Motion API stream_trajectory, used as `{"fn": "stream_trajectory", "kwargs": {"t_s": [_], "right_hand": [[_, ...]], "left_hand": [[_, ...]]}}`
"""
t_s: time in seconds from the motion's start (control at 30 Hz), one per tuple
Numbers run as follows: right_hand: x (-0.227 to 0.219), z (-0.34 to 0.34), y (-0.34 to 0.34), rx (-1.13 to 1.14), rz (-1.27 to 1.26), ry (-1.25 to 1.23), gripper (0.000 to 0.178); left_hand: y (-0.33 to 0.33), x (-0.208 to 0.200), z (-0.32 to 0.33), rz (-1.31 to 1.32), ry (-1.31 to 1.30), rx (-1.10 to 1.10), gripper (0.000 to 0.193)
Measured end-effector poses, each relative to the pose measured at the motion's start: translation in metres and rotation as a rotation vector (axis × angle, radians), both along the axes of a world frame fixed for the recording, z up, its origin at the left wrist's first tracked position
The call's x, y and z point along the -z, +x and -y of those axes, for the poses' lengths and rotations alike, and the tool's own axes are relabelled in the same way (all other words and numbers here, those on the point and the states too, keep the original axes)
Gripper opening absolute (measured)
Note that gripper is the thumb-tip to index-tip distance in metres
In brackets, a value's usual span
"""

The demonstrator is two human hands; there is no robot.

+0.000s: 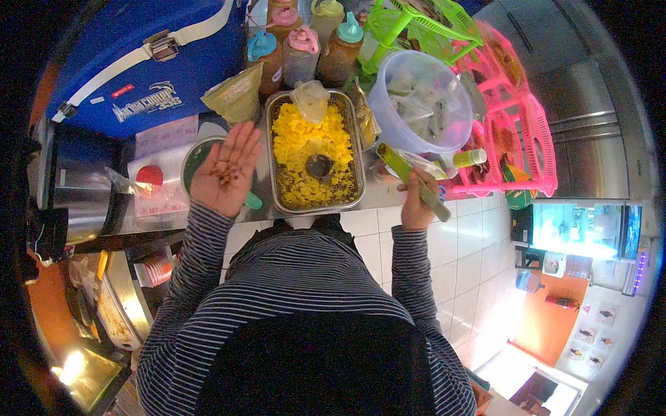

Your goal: The person scoops yellow rice and brown crumbles into paper food containers, then adds fried chicken pieces from a display case. They place the containers on a scale and hand them to a coworker.

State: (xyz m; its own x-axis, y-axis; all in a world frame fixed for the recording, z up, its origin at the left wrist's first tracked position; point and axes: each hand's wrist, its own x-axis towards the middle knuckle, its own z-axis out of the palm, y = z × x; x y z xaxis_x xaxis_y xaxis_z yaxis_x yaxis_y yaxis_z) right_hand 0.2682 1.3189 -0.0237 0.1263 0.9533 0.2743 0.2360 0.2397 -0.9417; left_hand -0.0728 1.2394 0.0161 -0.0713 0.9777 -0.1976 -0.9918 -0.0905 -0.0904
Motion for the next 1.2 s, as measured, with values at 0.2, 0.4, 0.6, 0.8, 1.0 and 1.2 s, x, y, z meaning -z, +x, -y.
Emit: {"fn": "stream_trajectory", "kwargs": {"t_s": [0.2, 0.4, 0.6, 0.8, 1.0, 1.2], "right_hand": [[0.020, -0.002, -0.015, 0.019, 0.063, 0.050, 0.021], [0.025, 0.003, -0.020, 0.034, 0.158, 0.059, 0.022], [0.043, -0.006, -0.022, 0.007, 0.224, 0.060, 0.023], [0.084, -0.031, -0.050, -0.042, -0.031, -0.149, 0.030], [0.096, -0.013, -0.058, -0.019, -0.339, -0.286, 0.034], [0.069, 0.040, -0.036, -0.082, -0.102, -0.228, 0.037]], "left_hand": [[-0.028, 0.009, 0.031, -0.045, -0.066, -0.066, 0.049], [-0.039, 0.010, 0.053, -0.023, -0.082, -0.120, 0.047], [-0.043, 0.015, 0.065, 0.040, -0.066, -0.147, 0.047], [-0.034, 0.014, 0.077, 0.045, -0.048, -0.119, 0.048], [-0.023, -0.040, 0.079, 0.058, -0.050, -0.029, 0.046], [-0.002, -0.157, 0.078, -0.050, 0.131, 0.049, 0.049]]}}
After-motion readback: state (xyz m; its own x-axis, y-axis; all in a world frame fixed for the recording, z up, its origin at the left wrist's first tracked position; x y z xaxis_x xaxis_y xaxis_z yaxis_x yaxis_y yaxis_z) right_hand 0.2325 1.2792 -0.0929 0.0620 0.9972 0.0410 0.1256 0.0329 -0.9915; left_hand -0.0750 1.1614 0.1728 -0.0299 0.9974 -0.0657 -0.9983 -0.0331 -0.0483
